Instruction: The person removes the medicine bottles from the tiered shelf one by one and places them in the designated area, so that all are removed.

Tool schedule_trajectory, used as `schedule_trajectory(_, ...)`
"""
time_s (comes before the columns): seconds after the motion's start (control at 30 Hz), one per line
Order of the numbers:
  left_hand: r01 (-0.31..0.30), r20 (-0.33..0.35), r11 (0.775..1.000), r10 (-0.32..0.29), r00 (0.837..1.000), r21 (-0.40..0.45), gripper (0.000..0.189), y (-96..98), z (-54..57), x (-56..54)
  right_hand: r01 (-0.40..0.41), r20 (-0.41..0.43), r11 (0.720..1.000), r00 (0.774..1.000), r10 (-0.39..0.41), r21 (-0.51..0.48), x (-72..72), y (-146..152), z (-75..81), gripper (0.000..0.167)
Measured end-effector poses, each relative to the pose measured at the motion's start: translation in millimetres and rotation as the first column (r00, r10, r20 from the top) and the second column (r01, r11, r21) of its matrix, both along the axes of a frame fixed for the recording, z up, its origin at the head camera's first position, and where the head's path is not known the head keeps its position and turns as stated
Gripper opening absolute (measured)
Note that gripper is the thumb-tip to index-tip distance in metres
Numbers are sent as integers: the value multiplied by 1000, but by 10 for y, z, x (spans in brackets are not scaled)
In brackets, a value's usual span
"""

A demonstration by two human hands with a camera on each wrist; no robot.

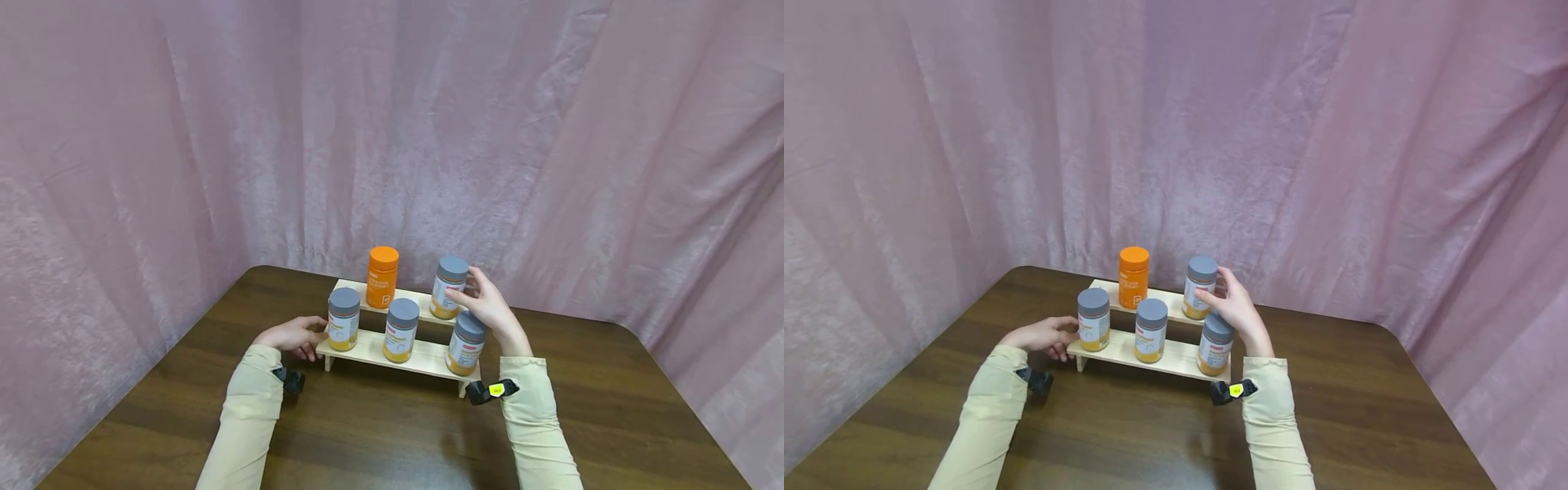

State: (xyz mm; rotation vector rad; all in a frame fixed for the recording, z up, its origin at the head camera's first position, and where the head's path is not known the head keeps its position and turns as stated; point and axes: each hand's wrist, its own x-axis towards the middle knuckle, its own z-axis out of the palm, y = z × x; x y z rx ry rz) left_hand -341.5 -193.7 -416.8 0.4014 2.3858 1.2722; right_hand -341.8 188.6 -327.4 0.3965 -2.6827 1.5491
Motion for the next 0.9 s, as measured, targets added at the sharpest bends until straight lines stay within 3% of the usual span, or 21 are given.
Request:
schedule_trajectory(0.33,-13,21,1000,13,1000,21,53,6,-22,-4,43,-15,998,999,-43,47,-1,-25,46,68)
schedule_trajectory(0.53,-13,54,996,9,999,86,52,16,-17,-15,95,-45,996,995,-94,4,32,-23,71,67)
schedule_trajectory(0.7,-31,84,997,25,996,68,51,10,-27,-25,130,-44,990,990,-132,-51,60,9,50,67)
schedule_trajectory(0.9,-38,82,996,32,996,76,49,1,-53,-17,238,-81,957,964,-254,-169,140,128,-6,65)
